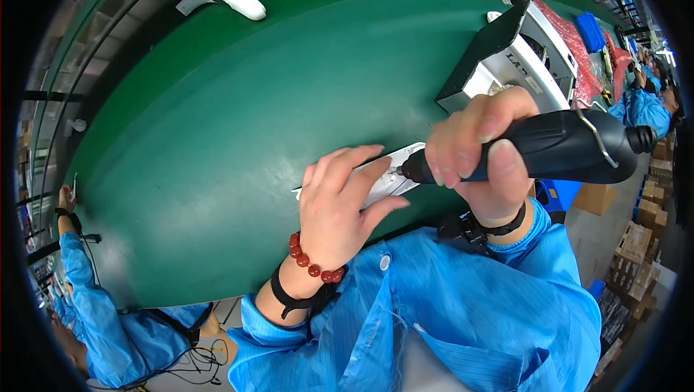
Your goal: Assembling white plastic handle components and fastening them with an electric screwdriver.
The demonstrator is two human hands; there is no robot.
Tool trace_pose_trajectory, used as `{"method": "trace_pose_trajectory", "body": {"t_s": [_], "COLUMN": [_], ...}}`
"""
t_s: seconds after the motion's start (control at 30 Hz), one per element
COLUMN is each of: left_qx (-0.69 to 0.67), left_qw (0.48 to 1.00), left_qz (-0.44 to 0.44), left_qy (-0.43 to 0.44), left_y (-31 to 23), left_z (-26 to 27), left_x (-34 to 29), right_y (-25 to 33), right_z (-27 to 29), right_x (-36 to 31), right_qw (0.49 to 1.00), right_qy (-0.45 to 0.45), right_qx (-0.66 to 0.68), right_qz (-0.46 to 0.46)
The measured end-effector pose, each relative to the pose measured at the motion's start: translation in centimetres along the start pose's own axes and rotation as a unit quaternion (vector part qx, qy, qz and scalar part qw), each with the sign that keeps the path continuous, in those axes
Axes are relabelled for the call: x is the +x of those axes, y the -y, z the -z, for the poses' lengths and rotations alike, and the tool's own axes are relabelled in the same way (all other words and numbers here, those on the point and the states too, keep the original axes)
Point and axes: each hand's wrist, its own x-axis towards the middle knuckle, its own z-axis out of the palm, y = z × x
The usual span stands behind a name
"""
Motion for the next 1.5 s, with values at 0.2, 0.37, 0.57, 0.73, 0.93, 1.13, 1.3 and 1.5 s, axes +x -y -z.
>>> {"method": "trace_pose_trajectory", "body": {"t_s": [0.2, 0.37, 0.57, 0.73, 0.93, 1.13, 1.3, 1.5], "left_qx": [-0.032, -0.044, -0.073, -0.094, -0.091, -0.087, -0.018, 0.050], "left_qw": [0.998, 0.997, 0.995, 0.992, 0.992, 0.994, 1.000, 0.998], "left_qz": [-0.012, -0.008, 0.019, 0.034, 0.032, 0.016, 0.009, 0.016], "left_qy": [-0.047, -0.058, -0.066, -0.077, -0.075, -0.061, -0.012, 0.041], "left_y": [0.7, 0.4, 0.4, 0.4, 0.4, 0.5, -0.3, -0.3], "left_z": [-0.9, -0.7, -0.3, -0.3, -0.2, -0.3, 0.4, 0.0], "left_x": [-0.6, -0.6, -0.8, -0.8, -0.8, -0.8, -0.3, -0.3], "right_y": [1.1, 1.4, 1.6, 1.6, 1.3, 1.2, 0.9, -0.4], "right_z": [-1.3, -1.7, -2.1, -1.7, -1.8, -1.7, -1.9, -0.6], "right_x": [0.6, 0.8, 1.1, 1.6, 1.4, 1.3, 0.8, 0.1], "right_qw": [0.999, 0.999, 1.000, 0.999, 0.999, 0.997, 1.000, 1.000], "right_qy": [0.011, 0.007, 0.012, 0.002, -0.005, -0.006, 0.006, -0.008], "right_qx": [-0.010, -0.008, -0.001, 0.051, 0.053, 0.080, 0.001, -0.012], "right_qz": [-0.032, -0.037, -0.022, -0.003, -0.008, -0.010, -0.025, 0.003]}}
